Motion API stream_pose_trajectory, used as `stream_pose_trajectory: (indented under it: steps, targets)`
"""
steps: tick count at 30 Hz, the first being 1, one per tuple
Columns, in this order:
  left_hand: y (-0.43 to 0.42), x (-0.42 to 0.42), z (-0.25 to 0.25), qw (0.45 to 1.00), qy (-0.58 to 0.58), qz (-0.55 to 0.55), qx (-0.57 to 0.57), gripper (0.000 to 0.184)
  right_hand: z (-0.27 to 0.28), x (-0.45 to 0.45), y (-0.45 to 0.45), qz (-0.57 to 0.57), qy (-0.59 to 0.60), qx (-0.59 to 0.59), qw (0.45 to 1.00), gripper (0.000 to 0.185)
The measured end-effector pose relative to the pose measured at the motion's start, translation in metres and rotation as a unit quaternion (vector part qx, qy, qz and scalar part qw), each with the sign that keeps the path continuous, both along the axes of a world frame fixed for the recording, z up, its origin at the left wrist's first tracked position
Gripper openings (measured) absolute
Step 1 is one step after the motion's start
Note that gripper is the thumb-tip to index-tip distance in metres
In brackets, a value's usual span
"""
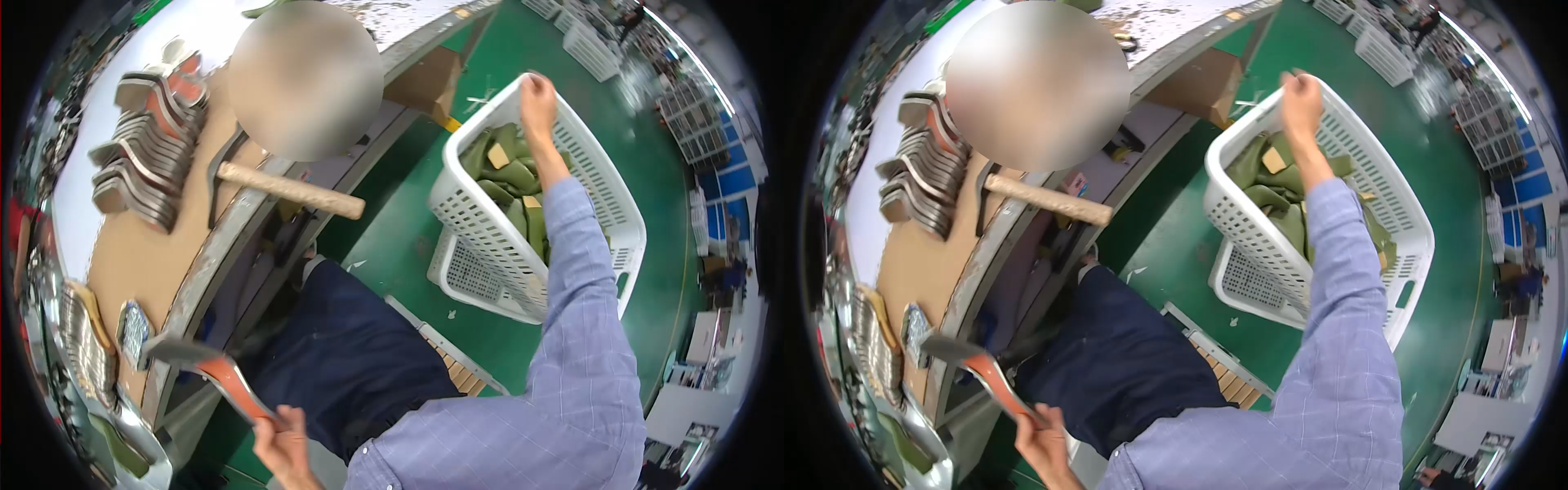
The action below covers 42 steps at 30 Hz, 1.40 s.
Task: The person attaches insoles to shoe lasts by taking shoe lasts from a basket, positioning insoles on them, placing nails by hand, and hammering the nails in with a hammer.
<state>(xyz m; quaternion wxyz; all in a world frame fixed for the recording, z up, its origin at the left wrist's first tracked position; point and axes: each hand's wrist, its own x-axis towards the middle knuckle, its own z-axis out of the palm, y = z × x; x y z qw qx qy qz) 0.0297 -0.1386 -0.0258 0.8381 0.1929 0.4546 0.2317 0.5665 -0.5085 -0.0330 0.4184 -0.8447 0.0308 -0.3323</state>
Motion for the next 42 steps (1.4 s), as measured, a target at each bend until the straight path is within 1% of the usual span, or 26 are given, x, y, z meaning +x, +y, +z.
stream_pose_trajectory:
  steps: [1,2,3,4,5,7,8,9,11,12,13,14,15,16,18,19,21,23,25,29,31,33,37,39,41,42]
  targets:
    - [-0.016,0.01,-0.005,0.997,-0.034,-0.036,-0.065,0.03,-0.029,-0.003,-0.058,-0.053,0.063,0.017,0.997,0.037]
    - [-0.026,0.013,-0.016,0.989,-0.08,-0.111,-0.055,0.036,-0.061,-0.013,-0.101,-0.112,0.077,-0.024,0.99,0.038]
    - [-0.033,0.016,-0.026,0.974,-0.127,-0.183,-0.045,0.043,-0.089,-0.022,-0.143,-0.094,0.231,-0.075,0.965,0.039]
    - [-0.037,0.023,-0.025,0.967,-0.14,-0.206,-0.047,0.064,-0.109,-0.044,-0.149,-0.092,0.276,-0.087,0.953,0.041]
    - [-0.039,0.031,-0.017,0.965,-0.141,-0.215,-0.049,0.064,-0.139,-0.052,-0.165,-0.021,0.354,-0.093,0.93,0.046]
    - [-0.04,0.048,0.005,0.946,-0.104,-0.289,0.104,0.074,-0.139,-0.09,-0.136,0.11,0.429,-0.134,0.886,0.054]
    - [-0.037,0.046,0.004,0.926,-0.078,-0.309,0.205,0.077,-0.16,-0.096,-0.135,0.165,0.422,-0.186,0.872,0.054]
    - [-0.026,0.042,0.013,0.878,-0.045,-0.383,0.283,0.065,-0.183,-0.098,-0.135,0.22,0.413,-0.236,0.852,0.055]
    - [-0.023,0.052,0.026,0.919,-0.083,-0.302,0.241,0.052,-0.183,-0.095,-0.117,0.202,0.45,-0.264,0.829,0.055]
    - [-0.012,0.054,0.025,0.936,-0.09,-0.281,0.194,0.045,-0.185,-0.092,-0.112,0.189,0.447,-0.252,0.837,0.051]
    - [-0.011,0.055,0.021,0.927,-0.041,-0.239,0.285,0.036,-0.185,-0.089,-0.11,0.198,0.443,-0.251,0.838,0.051]
    - [-0.005,0.055,0.016,0.942,-0.005,-0.189,0.278,0.053,-0.184,-0.087,-0.109,0.166,0.441,-0.284,0.835,0.045]
    - [0.002,0.052,0.014,0.953,0.032,-0.14,0.267,0.075,-0.182,-0.088,-0.108,0.131,0.44,-0.317,0.83,0.04]
    - [0.0,0.055,0.019,0.953,0.034,-0.134,0.268,0.075,-0.178,-0.09,-0.111,0.137,0.438,-0.318,0.83,0.04]
    - [-0.006,0.072,0.028,0.913,0.045,-0.177,0.364,0.063,-0.167,-0.097,-0.12,0.098,0.462,-0.327,0.818,0.036]
    - [-0.011,0.081,0.03,0.915,0.045,-0.174,0.361,0.063,-0.161,-0.102,-0.124,0.099,0.461,-0.331,0.817,0.036]
    - [-0.016,0.093,0.035,0.934,0.003,-0.161,0.319,0.067,-0.154,-0.114,-0.127,0.063,0.404,-0.263,0.874,0.034]
    - [-0.013,0.095,0.029,0.926,-0.038,-0.217,0.307,0.065,-0.145,-0.118,-0.129,0.051,0.393,-0.252,0.883,0.03]
    - [-0.018,0.099,0.028,0.921,-0.039,-0.249,0.296,0.062,-0.13,-0.121,-0.137,0.054,0.386,-0.194,0.9,0.024]
    - [-0.026,0.111,0.017,0.912,-0.075,-0.297,0.274,0.053,-0.085,-0.136,-0.16,0.003,0.376,-0.105,0.921,0.02]
    - [-0.031,0.121,0.008,0.895,-0.077,-0.332,0.287,0.048,-0.061,-0.143,-0.178,0.018,0.306,-0.069,0.949,0.019]
    - [-0.038,0.142,-0.003,0.883,-0.101,-0.351,0.294,0.045,-0.022,-0.15,-0.186,0.053,0.237,-0.06,0.968,0.019]
    - [-0.064,0.214,-0.019,0.86,-0.102,-0.416,0.276,0.049,0.102,-0.171,-0.142,0.117,0.165,-0.107,0.973,0.017]
    - [-0.085,0.251,-0.017,0.826,-0.111,-0.478,0.277,0.053,0.159,-0.184,-0.099,0.18,0.183,-0.117,0.959,0.019]
    - [-0.112,0.27,-0.002,0.789,-0.127,-0.553,0.237,0.063,0.189,-0.18,-0.056,0.294,0.214,-0.15,0.919,0.022]
    - [-0.129,0.276,-0.01,0.765,-0.207,-0.568,0.223,0.068,0.187,-0.174,-0.026,0.339,0.191,-0.216,0.896,0.024]
